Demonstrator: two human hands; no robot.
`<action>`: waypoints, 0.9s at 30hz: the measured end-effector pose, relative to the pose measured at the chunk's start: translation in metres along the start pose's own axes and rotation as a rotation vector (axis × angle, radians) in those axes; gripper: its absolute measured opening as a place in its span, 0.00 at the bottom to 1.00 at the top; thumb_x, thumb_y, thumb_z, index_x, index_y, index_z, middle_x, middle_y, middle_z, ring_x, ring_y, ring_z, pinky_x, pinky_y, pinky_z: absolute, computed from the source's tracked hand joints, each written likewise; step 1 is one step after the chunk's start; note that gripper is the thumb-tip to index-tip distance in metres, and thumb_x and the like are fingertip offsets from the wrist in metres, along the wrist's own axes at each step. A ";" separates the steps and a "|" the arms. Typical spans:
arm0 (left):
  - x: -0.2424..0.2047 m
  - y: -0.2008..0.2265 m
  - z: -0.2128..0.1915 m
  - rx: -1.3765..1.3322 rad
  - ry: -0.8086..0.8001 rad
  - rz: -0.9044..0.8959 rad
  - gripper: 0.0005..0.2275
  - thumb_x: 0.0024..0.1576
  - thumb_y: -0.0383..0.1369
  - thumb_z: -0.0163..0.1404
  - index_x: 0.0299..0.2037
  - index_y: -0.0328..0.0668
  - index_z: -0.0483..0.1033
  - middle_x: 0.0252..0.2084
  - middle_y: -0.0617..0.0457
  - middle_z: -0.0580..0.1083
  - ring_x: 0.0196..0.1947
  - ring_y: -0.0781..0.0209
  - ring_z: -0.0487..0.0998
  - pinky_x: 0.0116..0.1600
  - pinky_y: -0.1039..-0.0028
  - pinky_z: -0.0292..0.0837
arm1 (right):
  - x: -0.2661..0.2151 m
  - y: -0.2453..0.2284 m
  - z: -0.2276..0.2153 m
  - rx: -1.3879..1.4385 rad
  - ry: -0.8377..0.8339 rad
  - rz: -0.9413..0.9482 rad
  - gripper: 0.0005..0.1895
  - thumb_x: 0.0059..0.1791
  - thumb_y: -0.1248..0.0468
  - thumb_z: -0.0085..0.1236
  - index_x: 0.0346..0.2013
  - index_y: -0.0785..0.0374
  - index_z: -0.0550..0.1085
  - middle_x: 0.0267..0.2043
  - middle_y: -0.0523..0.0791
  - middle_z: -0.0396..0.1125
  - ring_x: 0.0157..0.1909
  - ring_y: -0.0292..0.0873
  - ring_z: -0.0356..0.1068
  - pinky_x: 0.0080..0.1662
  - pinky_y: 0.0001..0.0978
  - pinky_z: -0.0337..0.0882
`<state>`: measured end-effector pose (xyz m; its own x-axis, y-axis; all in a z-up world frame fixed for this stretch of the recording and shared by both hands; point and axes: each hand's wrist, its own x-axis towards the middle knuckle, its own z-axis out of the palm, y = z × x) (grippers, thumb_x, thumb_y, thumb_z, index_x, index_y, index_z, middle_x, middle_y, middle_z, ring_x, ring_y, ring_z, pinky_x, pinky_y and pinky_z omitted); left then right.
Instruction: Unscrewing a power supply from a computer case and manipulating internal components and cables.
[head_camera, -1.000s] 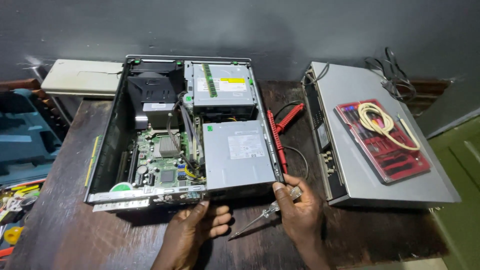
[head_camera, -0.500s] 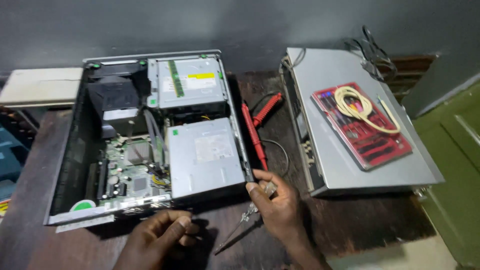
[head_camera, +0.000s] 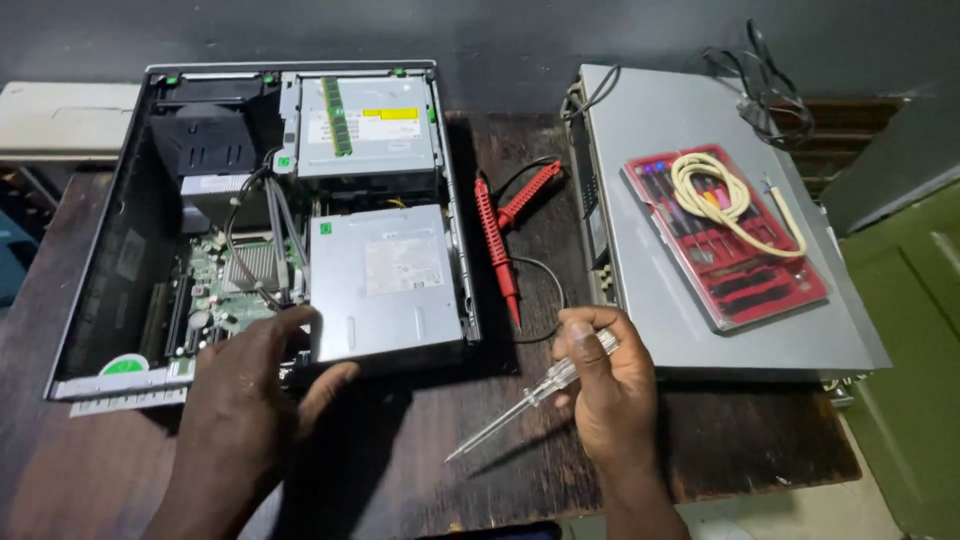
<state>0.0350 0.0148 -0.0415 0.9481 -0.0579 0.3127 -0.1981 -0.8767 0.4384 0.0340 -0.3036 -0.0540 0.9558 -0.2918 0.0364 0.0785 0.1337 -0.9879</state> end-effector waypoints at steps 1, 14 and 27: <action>0.000 -0.002 -0.001 0.004 -0.001 -0.008 0.31 0.48 0.47 0.68 0.61 0.47 0.74 0.49 0.49 0.83 0.45 0.46 0.84 0.60 0.45 0.67 | 0.002 0.005 -0.003 0.000 -0.007 0.006 0.17 0.54 0.52 0.58 0.45 0.63 0.76 0.28 0.45 0.67 0.20 0.36 0.62 0.15 0.26 0.64; -0.003 -0.016 0.005 0.287 0.113 0.119 0.22 0.54 0.63 0.61 0.33 0.54 0.82 0.31 0.59 0.81 0.29 0.59 0.80 0.43 0.61 0.66 | -0.009 0.017 -0.009 -0.068 -0.141 0.229 0.09 0.51 0.63 0.63 0.44 0.60 0.74 0.25 0.43 0.62 0.17 0.33 0.58 0.14 0.25 0.61; -0.005 -0.013 0.015 0.300 0.100 0.035 0.28 0.59 0.68 0.51 0.30 0.52 0.75 0.27 0.55 0.78 0.29 0.50 0.75 0.46 0.58 0.60 | -0.009 -0.003 0.022 -0.095 -0.126 0.213 0.11 0.53 0.58 0.61 0.43 0.61 0.74 0.25 0.45 0.63 0.09 0.36 0.55 0.09 0.33 0.60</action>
<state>0.0369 0.0194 -0.0611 0.9099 -0.0566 0.4109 -0.1340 -0.9776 0.1621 0.0311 -0.2802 -0.0478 0.9761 -0.1459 -0.1613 -0.1496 0.0878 -0.9848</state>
